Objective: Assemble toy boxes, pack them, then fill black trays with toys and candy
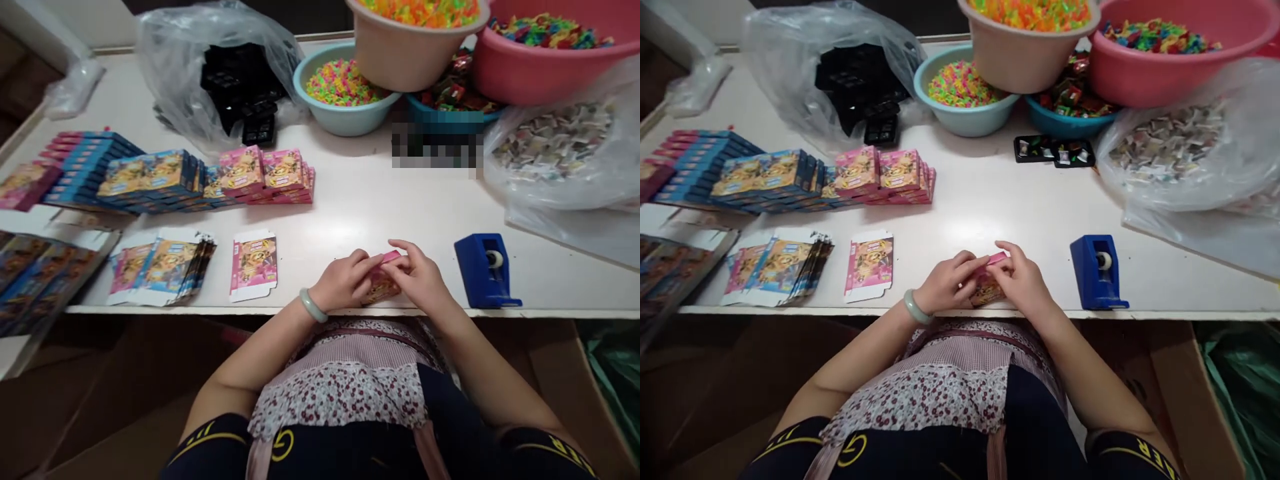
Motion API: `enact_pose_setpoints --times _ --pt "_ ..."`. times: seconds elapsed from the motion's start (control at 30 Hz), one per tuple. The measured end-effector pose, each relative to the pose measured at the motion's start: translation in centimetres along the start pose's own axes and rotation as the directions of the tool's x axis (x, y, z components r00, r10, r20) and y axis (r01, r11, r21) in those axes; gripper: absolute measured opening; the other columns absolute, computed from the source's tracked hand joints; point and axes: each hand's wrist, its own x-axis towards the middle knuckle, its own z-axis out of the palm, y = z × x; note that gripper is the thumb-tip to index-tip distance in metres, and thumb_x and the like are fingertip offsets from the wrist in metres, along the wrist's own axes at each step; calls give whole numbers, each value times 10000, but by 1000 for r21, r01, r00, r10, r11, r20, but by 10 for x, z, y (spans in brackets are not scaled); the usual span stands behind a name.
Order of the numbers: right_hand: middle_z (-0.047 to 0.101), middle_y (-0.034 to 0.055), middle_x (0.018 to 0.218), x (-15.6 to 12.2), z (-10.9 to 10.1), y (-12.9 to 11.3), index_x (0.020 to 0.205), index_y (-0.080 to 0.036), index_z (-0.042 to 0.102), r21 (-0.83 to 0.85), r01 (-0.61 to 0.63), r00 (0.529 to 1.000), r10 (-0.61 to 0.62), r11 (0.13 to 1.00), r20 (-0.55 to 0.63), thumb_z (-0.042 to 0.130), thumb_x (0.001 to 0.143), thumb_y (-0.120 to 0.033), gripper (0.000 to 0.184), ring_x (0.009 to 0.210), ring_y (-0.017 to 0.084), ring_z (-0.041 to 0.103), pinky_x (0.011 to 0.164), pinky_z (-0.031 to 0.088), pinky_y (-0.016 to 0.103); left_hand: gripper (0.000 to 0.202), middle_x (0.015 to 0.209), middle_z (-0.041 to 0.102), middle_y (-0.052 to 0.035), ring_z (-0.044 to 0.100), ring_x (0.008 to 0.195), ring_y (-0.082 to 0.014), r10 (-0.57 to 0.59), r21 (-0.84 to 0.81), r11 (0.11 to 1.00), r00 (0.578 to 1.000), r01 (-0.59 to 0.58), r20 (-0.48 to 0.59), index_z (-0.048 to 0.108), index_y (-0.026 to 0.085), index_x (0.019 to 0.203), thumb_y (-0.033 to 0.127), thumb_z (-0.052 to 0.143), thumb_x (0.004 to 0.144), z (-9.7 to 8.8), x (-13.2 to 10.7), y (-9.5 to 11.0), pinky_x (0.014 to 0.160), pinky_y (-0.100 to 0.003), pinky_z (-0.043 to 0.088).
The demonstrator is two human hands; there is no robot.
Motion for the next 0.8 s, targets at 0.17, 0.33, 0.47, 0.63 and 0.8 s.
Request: enact_pose_setpoints --times 0.17,0.33,0.47,0.63,0.8 --pt "714 48 762 12 -1 -1 1282 -205 540 -385 86 996 -85 919 21 571 822 -356 486 696 250 664 614 480 352 510 950 561 -67 559 770 -164 -103 -144 984 995 101 -9 465 230 1370 184 448 863 12 -1 -11 682 -303 510" --pt "653 17 648 26 -2 4 1273 -201 559 -620 11 996 47 784 78 557 827 -502 538 580 236 615 521 405 320 371 969 592 -70 586 886 -162 -201 -348 919 979 187 -7 599 204 1221 183 453 881 12 -5 -20 813 -312 507" --pt "686 60 842 34 5 18 1098 -222 652 -454 58 971 55 889 232 615 760 -610 515 705 225 644 576 484 328 247 971 630 -77 606 918 -164 -392 -534 800 912 274 -120 651 168 1081 252 506 899 -6 -23 -35 856 -321 499" --pt "691 56 862 79 52 9 1008 -204 631 89 -29 927 -7 996 374 697 717 -544 452 708 186 641 599 545 313 363 1129 601 -96 587 1004 -188 -652 -462 737 697 493 -298 592 204 1177 356 632 850 -63 -88 -72 890 -336 484" --pt "617 -16 748 176 100 -46 936 -221 516 292 8 999 -17 956 29 743 651 -366 393 650 148 623 451 515 227 441 1056 583 -148 536 1068 -295 -831 71 336 331 939 -447 573 105 1111 330 716 759 -102 -163 -84 965 -442 416"
